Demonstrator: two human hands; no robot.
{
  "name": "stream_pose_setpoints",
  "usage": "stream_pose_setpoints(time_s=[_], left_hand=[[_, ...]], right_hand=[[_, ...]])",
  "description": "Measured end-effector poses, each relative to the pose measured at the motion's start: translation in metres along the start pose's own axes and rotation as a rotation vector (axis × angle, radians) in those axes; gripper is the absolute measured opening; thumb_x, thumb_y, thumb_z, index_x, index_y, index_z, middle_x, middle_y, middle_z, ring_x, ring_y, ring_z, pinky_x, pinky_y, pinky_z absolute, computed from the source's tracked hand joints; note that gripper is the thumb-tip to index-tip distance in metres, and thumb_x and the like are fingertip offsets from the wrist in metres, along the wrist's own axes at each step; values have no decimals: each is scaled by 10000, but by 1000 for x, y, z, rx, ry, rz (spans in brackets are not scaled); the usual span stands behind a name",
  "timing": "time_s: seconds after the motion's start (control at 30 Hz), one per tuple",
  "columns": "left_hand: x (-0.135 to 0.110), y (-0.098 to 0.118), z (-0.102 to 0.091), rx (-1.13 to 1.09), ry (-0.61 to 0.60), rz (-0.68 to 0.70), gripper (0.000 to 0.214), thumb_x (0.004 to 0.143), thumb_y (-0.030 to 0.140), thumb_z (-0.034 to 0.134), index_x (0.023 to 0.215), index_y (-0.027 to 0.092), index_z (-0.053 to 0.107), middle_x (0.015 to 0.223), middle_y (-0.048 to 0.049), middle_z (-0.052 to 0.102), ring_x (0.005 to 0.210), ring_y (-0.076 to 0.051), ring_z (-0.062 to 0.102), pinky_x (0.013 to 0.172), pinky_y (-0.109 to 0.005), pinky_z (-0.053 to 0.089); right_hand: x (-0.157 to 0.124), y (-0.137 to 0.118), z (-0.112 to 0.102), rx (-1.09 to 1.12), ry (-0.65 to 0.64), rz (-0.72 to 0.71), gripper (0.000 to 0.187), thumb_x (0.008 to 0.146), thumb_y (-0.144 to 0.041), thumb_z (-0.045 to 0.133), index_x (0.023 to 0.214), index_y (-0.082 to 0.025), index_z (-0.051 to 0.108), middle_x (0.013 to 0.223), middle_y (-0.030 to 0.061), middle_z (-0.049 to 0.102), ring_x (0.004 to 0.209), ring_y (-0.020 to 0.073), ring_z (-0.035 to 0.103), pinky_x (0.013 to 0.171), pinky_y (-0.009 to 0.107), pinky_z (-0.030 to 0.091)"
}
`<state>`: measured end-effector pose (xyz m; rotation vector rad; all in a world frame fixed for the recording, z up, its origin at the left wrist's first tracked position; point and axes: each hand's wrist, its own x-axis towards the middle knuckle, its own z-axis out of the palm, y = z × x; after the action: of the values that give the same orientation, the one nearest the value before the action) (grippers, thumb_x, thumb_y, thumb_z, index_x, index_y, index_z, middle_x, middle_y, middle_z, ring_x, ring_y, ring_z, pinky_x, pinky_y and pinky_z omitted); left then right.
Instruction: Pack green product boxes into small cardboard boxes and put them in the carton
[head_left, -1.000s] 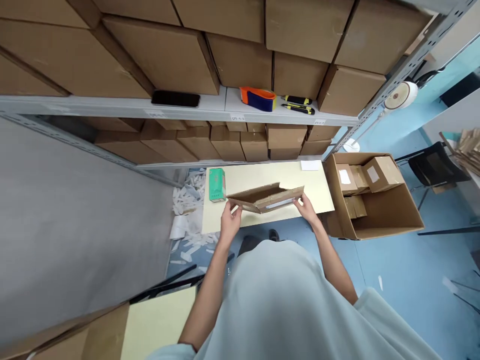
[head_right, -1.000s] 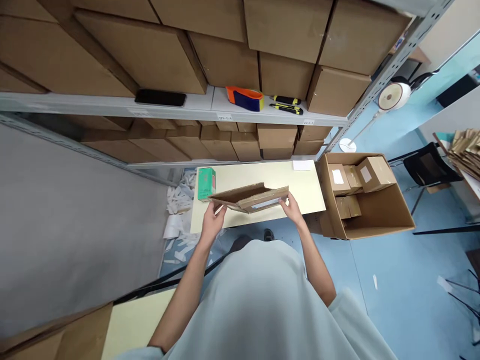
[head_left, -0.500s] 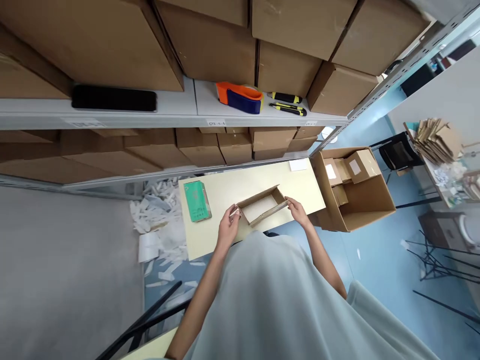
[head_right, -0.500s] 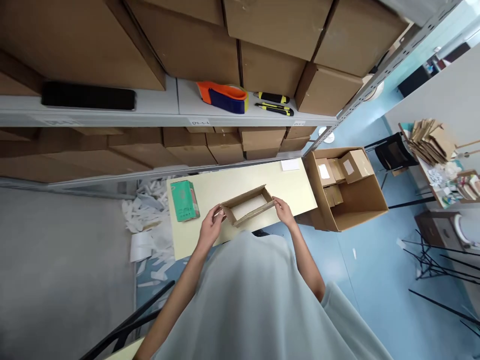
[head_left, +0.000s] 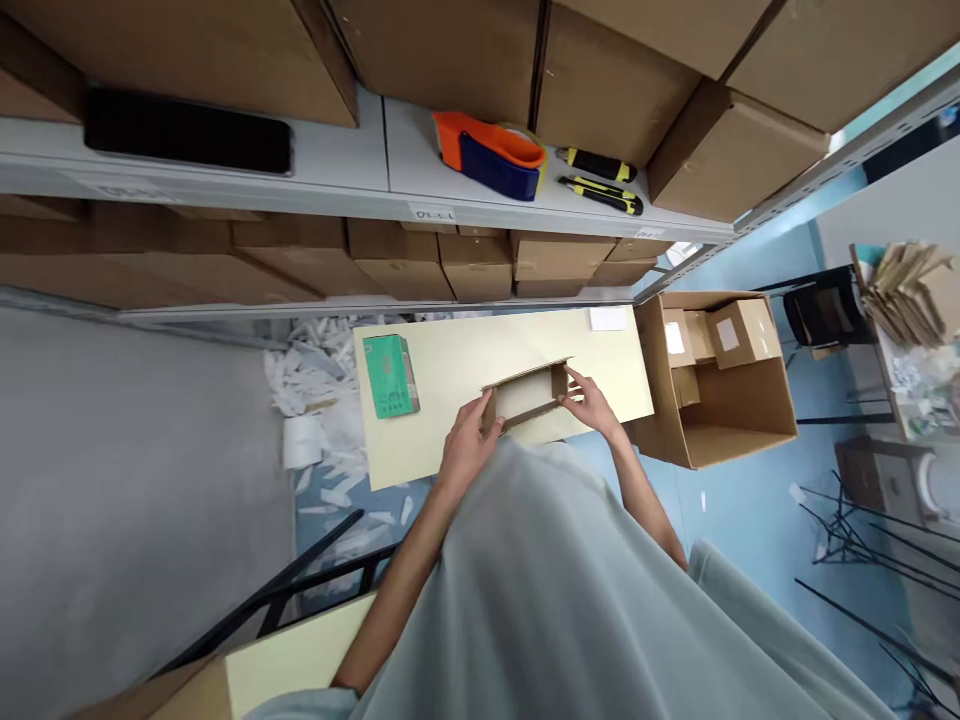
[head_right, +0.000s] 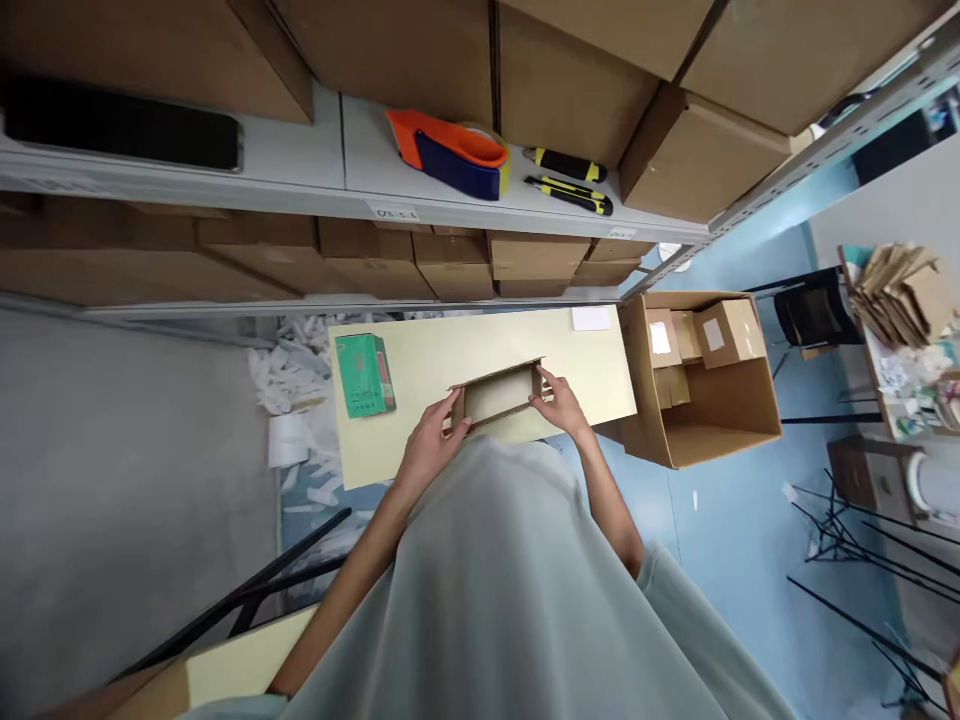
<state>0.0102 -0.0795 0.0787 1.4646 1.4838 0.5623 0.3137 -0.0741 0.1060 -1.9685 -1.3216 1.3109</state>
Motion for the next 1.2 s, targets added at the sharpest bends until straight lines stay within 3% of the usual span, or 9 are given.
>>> stream_pose_setpoints(time_s=[0.13,0.27,0.33,0.43,0.57,0.7,0.87,0.97,1.2], left_hand=[[5,10,10,49,114,16,650,1033,416,735,1662,298,620,1583,-128,671,1470,-321,671,1186,-481,629],[12,7,22,-13,245,11,490,1069,554,698,1445,248,771,1531,-148,675,1410,-303,697,1110,-448,665],[14,4,25,14,260,3,510,1073,614,684,1391,231,797,1534,-160,659,1363,-305,710,1067,-443,675],[15,1,27,71,236,19,581,1035,645,745,1450,239,768,1592,-159,609,1312,-304,713,1035,-452,681],[17,-1,26,136,218,87,444,1065,592,731,1353,265,813,1583,-126,593,1329,-300,705,1168,-487,626],[19,-2,22,143,176,120,360,1082,558,707,1214,255,850,1561,-121,593,1267,-283,736,1128,-445,644],[20,-6,18,121,263,70,569,1069,460,727,1590,245,651,1485,-143,644,1112,-234,763,948,-385,700],[20,-10,21,155,218,115,420,1106,418,657,1489,271,747,1478,-127,636,1023,-197,770,921,-366,702],[19,-12,37,212,295,117,372,1141,384,591,1413,277,820,1486,-126,677,1182,-255,780,978,-385,697]], right_hand=[[16,-1,-19,-55,-144,-50,1051,941,-455,891,1837,-413,343,1294,72,628,1137,250,769,1042,459,678],[31,4,-34,-54,-230,-107,1196,932,-498,916,1873,-438,180,1244,32,628,940,196,765,996,440,680],[38,6,-39,-67,-251,-151,1090,968,-519,886,1857,-442,261,1259,31,624,855,162,745,1003,438,677],[48,9,-40,-122,-215,-228,849,1013,-561,837,1769,-414,480,1328,63,618,907,181,752,1014,438,679],[55,11,-35,-162,-114,-326,627,1034,-633,800,1587,-367,669,1421,99,597,1039,232,757,1011,452,692],[53,14,-33,-165,-102,-386,598,1035,-667,791,1545,-371,691,1500,106,592,1073,243,763,985,461,715],[44,29,-32,-133,-149,-477,475,1063,-599,774,1452,-326,772,1652,114,553,1274,279,758,1063,467,717],[44,41,-24,-166,-100,-471,342,1116,-480,710,1373,-284,823,1676,129,565,1263,283,778,1117,489,699],[45,55,-10,-131,-5,-420,324,1139,-447,652,1365,-316,846,1559,96,691,1270,257,786,1052,406,729]])
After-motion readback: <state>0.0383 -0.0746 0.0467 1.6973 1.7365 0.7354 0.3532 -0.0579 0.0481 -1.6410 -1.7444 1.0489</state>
